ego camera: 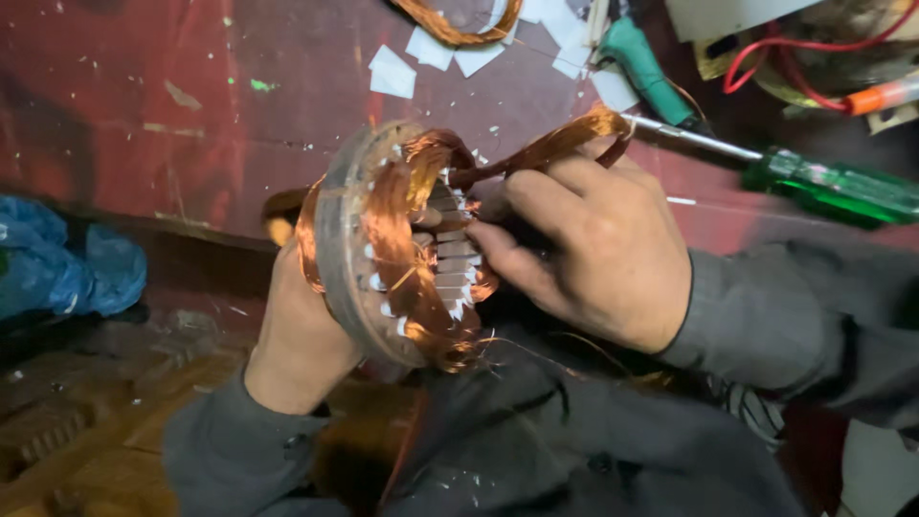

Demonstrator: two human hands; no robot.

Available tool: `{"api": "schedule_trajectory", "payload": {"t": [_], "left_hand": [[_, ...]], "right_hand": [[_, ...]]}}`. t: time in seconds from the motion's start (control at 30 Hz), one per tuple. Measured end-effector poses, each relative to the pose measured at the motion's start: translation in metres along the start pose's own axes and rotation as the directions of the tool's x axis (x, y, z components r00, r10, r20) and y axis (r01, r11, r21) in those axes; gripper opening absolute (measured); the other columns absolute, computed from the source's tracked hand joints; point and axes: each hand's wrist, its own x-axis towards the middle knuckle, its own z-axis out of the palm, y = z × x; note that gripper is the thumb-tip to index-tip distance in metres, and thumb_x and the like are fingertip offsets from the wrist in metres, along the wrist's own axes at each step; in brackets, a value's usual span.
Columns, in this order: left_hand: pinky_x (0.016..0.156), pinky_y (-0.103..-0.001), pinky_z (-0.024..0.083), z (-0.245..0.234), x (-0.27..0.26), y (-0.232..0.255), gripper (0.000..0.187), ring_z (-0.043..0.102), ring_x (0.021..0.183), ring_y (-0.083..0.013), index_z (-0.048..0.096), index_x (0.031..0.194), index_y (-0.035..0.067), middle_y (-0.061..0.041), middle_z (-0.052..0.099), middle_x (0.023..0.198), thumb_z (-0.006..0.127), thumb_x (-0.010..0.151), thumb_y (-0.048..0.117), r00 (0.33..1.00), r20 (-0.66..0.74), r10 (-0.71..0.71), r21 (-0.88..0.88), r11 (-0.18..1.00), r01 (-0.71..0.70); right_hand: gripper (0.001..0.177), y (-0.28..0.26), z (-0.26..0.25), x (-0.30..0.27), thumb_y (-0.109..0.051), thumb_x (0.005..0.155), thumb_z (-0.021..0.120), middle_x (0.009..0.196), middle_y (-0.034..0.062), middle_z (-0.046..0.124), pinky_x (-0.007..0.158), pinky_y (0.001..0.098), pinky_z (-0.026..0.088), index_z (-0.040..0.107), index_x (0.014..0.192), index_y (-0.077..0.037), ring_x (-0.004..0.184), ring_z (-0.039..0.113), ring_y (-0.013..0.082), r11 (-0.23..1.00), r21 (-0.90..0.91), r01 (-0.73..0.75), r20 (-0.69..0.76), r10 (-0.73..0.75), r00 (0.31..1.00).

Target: The person winds copper wire into the slots of a motor stator by hand, carefully arranging and tucking the strands into place. The person rotates the stator as needed to access different slots and continues winding until the visible slots are filled.

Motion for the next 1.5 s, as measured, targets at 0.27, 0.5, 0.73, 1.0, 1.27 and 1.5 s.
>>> {"api": "schedule_trajectory", "payload": {"t": [0.27, 0.5, 0.73, 1.0, 1.27, 1.5], "left_hand": [[0.091, -0.031, 0.057, -0.003, -0.006, -0.014, 0.041, 0.071, 0.100, -0.0192, 0.063, 0.125, -0.003, -0.011, 0.072, 0.114, 0.078, 0.089, 0.012, 0.990, -0.079, 0.118, 0.310, 0.947, -0.088], [0.095, -0.036, 0.056, -0.004, 0.001, -0.009, 0.047, 0.069, 0.110, -0.0318, 0.062, 0.125, -0.004, -0.020, 0.063, 0.130, 0.078, 0.083, 0.007, 0.971, 0.009, 0.238, 0.420, 0.881, -0.220], [0.103, -0.038, 0.055, -0.004, 0.014, 0.004, 0.061, 0.067, 0.123, -0.0367, 0.054, 0.137, -0.005, -0.022, 0.059, 0.142, 0.082, 0.085, 0.012, 0.952, 0.074, 0.298, 0.448, 0.842, -0.299], [0.103, -0.037, 0.057, 0.005, 0.019, 0.004, 0.044, 0.068, 0.122, -0.0351, 0.059, 0.136, -0.002, -0.020, 0.062, 0.141, 0.073, 0.095, 0.004, 0.958, 0.046, 0.282, 0.491, 0.829, -0.267], [0.094, -0.037, 0.057, -0.010, 0.017, -0.003, 0.038, 0.070, 0.108, -0.0307, 0.064, 0.121, -0.002, -0.018, 0.069, 0.119, 0.075, 0.085, 0.006, 0.985, 0.068, 0.158, 0.393, 0.903, -0.173], [0.092, -0.030, 0.060, -0.008, 0.012, -0.011, 0.033, 0.073, 0.100, -0.0149, 0.065, 0.122, 0.001, -0.006, 0.075, 0.113, 0.073, 0.092, 0.007, 1.000, 0.002, -0.003, 0.139, 0.990, 0.003]], "right_hand": [[0.025, -0.009, 0.001, 0.007, -0.015, 0.086, 0.078, 0.086, 0.0138, 0.064, 0.065, 0.0452, 0.052, 0.066, 0.105, -0.005, 0.076, 0.065, 0.0361, 0.999, 0.013, -0.038, 0.036, 0.037, 0.999], [0.021, -0.002, 0.004, 0.004, -0.012, 0.088, 0.078, 0.083, 0.0123, 0.061, 0.062, 0.0439, 0.052, 0.066, 0.104, -0.005, 0.073, 0.064, 0.0332, 0.996, -0.054, -0.072, -0.013, 0.071, 0.997], [0.022, 0.001, 0.005, 0.006, -0.018, 0.089, 0.078, 0.084, 0.0097, 0.061, 0.059, 0.0442, 0.051, 0.067, 0.105, -0.008, 0.072, 0.065, 0.0333, 0.991, -0.063, -0.115, 0.029, 0.117, 0.993], [0.033, 0.004, 0.001, 0.006, -0.025, 0.088, 0.080, 0.092, 0.0139, 0.064, 0.060, 0.0458, 0.050, 0.069, 0.113, -0.008, 0.076, 0.063, 0.0368, 0.989, -0.050, -0.138, 0.059, 0.141, 0.988], [0.023, 0.020, -0.010, 0.007, -0.015, 0.087, 0.083, 0.085, 0.0078, 0.071, 0.063, 0.0392, 0.052, 0.076, 0.109, -0.010, 0.070, 0.064, 0.0269, 0.994, 0.106, -0.019, 0.088, 0.010, 0.996], [0.019, 0.011, -0.012, 0.012, -0.012, 0.084, 0.081, 0.083, 0.0141, 0.069, 0.062, 0.0397, 0.053, 0.072, 0.098, -0.003, 0.072, 0.067, 0.0310, 0.989, 0.128, 0.068, -0.005, -0.068, 0.998]]}}
